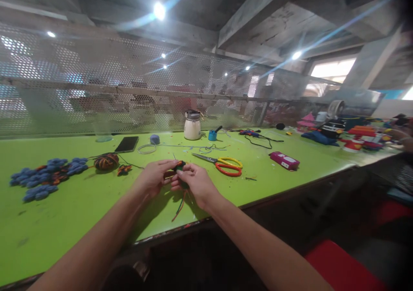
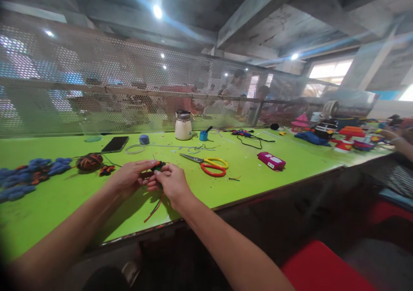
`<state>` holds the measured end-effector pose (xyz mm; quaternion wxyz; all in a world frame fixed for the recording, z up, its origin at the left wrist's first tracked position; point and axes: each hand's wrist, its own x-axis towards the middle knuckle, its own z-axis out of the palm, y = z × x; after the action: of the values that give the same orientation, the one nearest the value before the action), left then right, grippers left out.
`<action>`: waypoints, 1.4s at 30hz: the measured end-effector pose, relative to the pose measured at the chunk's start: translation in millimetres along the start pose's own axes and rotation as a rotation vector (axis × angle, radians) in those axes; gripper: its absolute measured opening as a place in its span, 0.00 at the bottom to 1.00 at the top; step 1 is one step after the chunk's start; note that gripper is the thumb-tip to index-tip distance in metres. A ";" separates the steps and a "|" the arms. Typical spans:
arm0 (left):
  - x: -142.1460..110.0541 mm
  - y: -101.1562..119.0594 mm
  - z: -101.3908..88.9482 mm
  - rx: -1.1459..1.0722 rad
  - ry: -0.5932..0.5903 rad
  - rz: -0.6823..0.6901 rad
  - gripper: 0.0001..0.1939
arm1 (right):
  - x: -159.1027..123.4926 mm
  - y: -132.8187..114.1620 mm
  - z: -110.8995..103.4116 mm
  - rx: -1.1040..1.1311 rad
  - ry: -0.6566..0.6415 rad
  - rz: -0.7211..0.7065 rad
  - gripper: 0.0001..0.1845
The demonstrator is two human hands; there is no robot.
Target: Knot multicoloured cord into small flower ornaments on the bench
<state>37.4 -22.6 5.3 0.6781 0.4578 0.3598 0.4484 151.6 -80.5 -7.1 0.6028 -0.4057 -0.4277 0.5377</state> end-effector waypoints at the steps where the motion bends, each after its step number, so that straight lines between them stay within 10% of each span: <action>1: 0.7 1.2 -1.0 -0.005 0.021 0.012 0.05 | -2.5 -2.8 -3.9 -0.130 -0.025 -0.026 0.06; 5: 0.7 8.7 -4.3 0.009 0.094 0.064 0.06 | -6.8 -19.1 -29.2 -0.744 0.084 -0.310 0.11; 11: -1.9 13.5 -5.5 0.127 0.110 0.104 0.12 | 16.4 -34.7 -46.8 -0.906 0.115 -0.368 0.10; 19: -4.1 17.0 -7.3 0.247 0.178 0.317 0.07 | 53.1 -13.1 -22.3 -0.649 -0.167 -0.124 0.17; 26: -12.3 22.9 0.9 0.188 0.160 0.224 0.09 | 44.2 -40.9 -54.5 -0.640 -0.500 0.032 0.17; 33: -17.9 18.6 9.9 0.378 0.034 0.251 0.12 | 52.9 -92.2 -52.4 -0.701 -0.540 -0.043 0.15; 42: -20.1 15.6 8.3 0.377 -0.115 0.249 0.12 | 73.5 -88.0 -20.7 -0.678 -0.601 -0.076 0.16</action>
<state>33.8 -41.1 24.3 0.5396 0.6421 0.3386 0.4265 201.9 -16.1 75.9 0.3043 -0.3901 -0.7502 0.4387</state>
